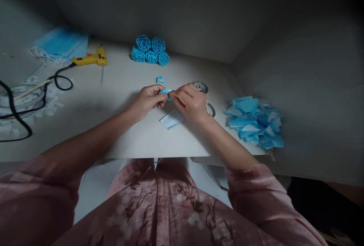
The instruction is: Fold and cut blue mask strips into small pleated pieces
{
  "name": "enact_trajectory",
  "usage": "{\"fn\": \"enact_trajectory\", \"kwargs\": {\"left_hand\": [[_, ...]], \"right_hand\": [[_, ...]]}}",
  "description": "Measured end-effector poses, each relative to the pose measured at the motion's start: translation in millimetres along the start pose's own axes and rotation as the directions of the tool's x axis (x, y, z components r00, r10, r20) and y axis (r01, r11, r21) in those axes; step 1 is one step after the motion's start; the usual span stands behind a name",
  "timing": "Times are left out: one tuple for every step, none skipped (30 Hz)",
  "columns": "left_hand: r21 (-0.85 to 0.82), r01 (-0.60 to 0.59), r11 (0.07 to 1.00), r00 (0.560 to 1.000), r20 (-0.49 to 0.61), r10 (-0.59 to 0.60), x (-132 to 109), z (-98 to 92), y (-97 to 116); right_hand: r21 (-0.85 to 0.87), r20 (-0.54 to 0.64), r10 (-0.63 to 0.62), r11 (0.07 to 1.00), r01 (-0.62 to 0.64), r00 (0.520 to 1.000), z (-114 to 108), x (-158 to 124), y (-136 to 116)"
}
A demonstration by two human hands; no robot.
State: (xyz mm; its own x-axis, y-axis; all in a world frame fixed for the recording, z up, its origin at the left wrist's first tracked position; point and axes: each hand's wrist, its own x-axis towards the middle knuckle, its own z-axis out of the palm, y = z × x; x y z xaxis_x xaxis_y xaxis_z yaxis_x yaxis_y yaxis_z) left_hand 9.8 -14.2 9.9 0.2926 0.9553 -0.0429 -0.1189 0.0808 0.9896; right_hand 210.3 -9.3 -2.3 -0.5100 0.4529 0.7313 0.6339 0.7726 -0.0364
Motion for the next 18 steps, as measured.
{"fn": "enact_trajectory", "kwargs": {"left_hand": [[0.004,-0.005,1.000,1.000,-0.005,0.005,0,0.0,0],[0.007,-0.006,1.000,1.000,-0.008,0.006,0,0.1,0],[0.009,-0.006,1.000,1.000,-0.009,0.006,0,0.0,1],[0.011,-0.004,1.000,1.000,-0.010,0.004,0,0.0,1],[0.014,-0.002,1.000,1.000,-0.012,0.002,1,-0.2,1],[0.019,0.000,1.000,1.000,-0.015,0.001,1,-0.3,1],[0.026,0.001,1.000,1.000,-0.019,0.000,1,-0.5,0],[0.034,0.001,0.999,1.000,-0.025,0.000,1,-0.8,0],[0.043,0.000,0.999,1.000,-0.028,0.001,1,-1.0,0],[0.053,-0.003,0.999,1.000,-0.029,0.005,1,-1.2,0],[0.059,-0.008,0.998,1.000,-0.028,0.009,2,-1.4,0],[0.064,-0.012,0.998,1.000,-0.025,0.014,2,-1.5,0],[0.067,-0.016,0.998,1.000,-0.021,0.017,2,-1.6,0],[0.068,-0.019,0.998,1.000,-0.015,0.020,1,-1.5,0],[0.068,-0.022,0.997,1.000,-0.008,0.023,1,-1.4,0],[0.067,-0.026,0.997,1.000,-0.002,0.026,1,-1.1,0],[0.066,-0.028,0.997,1.000,0.002,0.028,1,-0.8,1],[0.065,-0.026,0.998,1.000,0.005,0.026,0,-0.4,1]], "right_hand": [[-0.002,0.009,-0.002,1.000,0.002,1.000,0,1,0],[-0.004,0.015,-0.009,1.000,0.009,1.000,-1,2,0],[-0.004,0.016,-0.020,1.000,0.020,1.000,-2,3,0],[-0.001,0.014,-0.029,1.000,0.029,0.999,-2,4,0],[0.010,0.010,-0.028,1.000,0.028,1.000,-3,5,0],[0.033,0.003,-0.015,0.999,0.015,1.000,-5,6,0],[0.068,-0.006,0.014,0.998,-0.013,1.000,-6,7,0],[0.112,-0.015,0.057,0.992,-0.055,0.998,-8,8,0],[0.159,-0.023,0.108,0.982,-0.103,0.994,-9,10,-1],[0.205,-0.031,0.158,0.968,-0.148,0.987,-10,11,-2],[0.242,-0.036,0.199,0.953,-0.184,0.979,-12,12,-3],[0.267,-0.037,0.231,0.940,-0.213,0.972,-12,12,-4],[0.283,-0.036,0.257,0.929,-0.237,0.966,-12,13,-6],[0.293,-0.039,0.279,0.921,-0.256,0.960,-12,12,-7],[0.301,-0.046,0.294,0.915,-0.268,0.955,-11,12,-7],[0.308,-0.057,0.306,0.911,-0.275,0.950,-10,12,-8],[0.313,-0.069,0.309,0.910,-0.273,0.949,-9,11,-8],[0.316,-0.083,0.303,0.911,-0.264,0.949,-8,11,-8]]}}
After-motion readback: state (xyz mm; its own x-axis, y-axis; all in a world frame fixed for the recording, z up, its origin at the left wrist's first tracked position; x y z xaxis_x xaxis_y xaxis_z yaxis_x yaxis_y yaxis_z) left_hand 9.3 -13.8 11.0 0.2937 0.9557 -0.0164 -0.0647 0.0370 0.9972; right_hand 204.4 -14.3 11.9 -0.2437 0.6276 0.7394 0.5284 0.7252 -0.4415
